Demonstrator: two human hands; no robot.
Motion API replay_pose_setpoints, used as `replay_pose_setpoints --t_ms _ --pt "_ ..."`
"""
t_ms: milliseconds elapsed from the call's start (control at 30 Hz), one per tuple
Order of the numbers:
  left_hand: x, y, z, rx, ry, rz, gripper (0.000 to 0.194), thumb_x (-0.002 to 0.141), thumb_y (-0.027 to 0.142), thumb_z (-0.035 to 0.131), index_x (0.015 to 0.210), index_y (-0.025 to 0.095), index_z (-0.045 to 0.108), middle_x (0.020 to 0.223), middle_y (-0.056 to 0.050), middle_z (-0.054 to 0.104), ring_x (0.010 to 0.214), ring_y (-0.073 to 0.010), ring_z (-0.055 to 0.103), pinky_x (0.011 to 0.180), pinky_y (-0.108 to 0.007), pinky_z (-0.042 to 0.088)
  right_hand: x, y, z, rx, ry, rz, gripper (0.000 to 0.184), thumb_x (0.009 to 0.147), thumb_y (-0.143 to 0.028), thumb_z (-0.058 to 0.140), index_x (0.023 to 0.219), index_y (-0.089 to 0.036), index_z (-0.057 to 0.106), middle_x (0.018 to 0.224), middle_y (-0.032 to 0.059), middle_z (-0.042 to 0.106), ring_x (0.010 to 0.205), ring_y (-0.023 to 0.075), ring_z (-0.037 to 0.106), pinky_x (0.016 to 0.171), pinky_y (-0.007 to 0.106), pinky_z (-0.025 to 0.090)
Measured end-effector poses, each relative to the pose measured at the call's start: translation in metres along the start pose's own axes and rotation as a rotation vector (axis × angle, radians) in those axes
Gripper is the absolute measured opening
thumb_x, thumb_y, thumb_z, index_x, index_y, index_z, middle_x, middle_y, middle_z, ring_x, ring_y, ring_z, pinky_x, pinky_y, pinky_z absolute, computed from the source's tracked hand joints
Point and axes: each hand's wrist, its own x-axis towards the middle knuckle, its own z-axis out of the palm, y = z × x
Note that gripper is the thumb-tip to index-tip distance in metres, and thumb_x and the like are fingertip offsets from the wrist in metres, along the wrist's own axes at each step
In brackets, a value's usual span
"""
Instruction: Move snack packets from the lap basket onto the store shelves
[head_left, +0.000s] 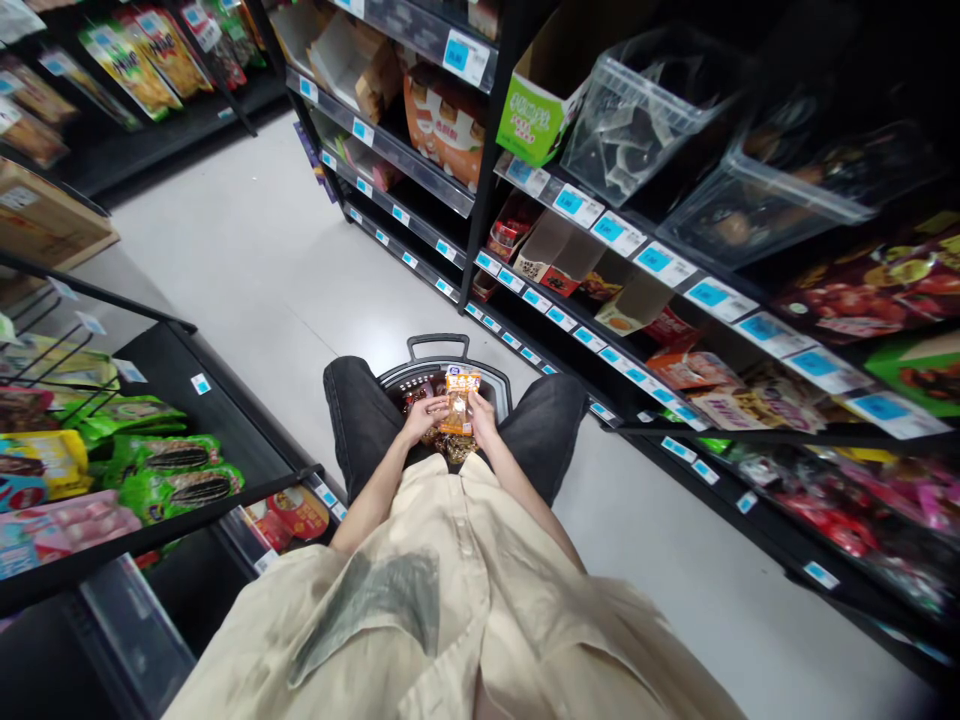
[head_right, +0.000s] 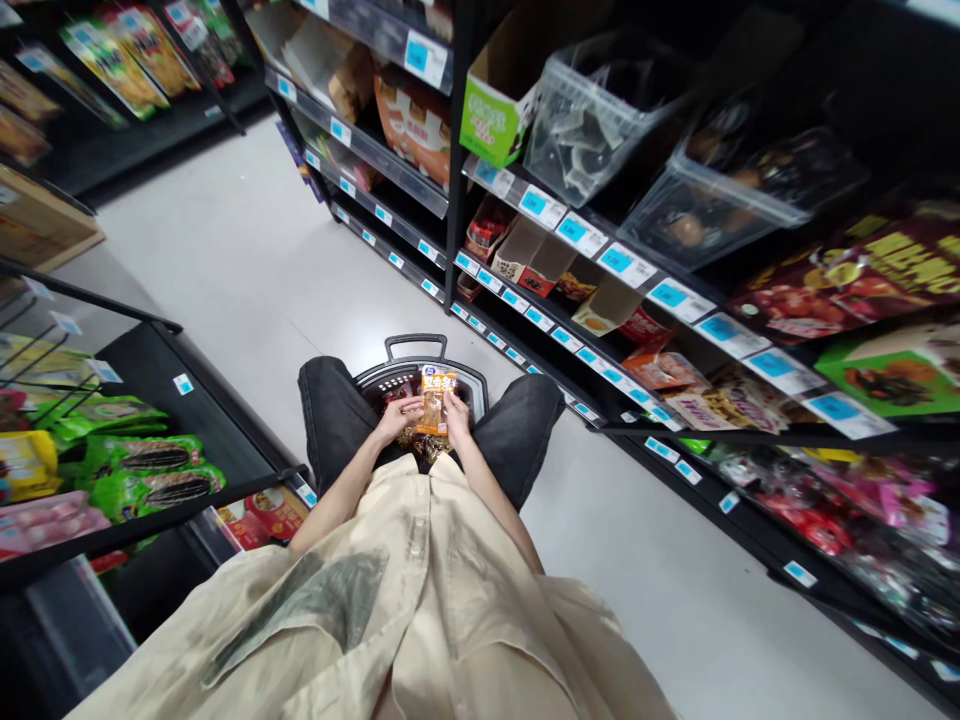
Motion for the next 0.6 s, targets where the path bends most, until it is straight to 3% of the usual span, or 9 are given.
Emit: replay_pose_setpoints --t_ms 233,600 --pt "0.0011 -0.0014 -0.0007 -0.025 -0.014 0.023 0.064 0.056 0.032 0.094 0.114 0.013 0.074 0.115 -0.017 0.075 0.108 -0.0311 0.07 0.094 -0.048 0.058 -0.0007 0.0 -0.0004 0.02 -0.01 0.012 0.047 0.074 -0.053 0.077 0.105 -0.018 0.073 0.107 0.0086 0.077 0.09 0.0239 0.073 0.083 0.04 0.06" --pt "-0.0023 0.0018 0.0002 0.002 0.0 0.015 0.066 0.055 0.035 0.095 0.114 0.014 0.075 0.119 -0.016 0.074 0.107 -0.0319 0.071 0.09 -0.047 0.059 0.002 0.0025 -0.0025 -0.046 -0.004 -0.008 0.051 0.073 -0.056 0.076 0.107 -0.018 0.072 0.104 0.0072 0.077 0.091 0.022 0.073 0.078 0.035 0.059"
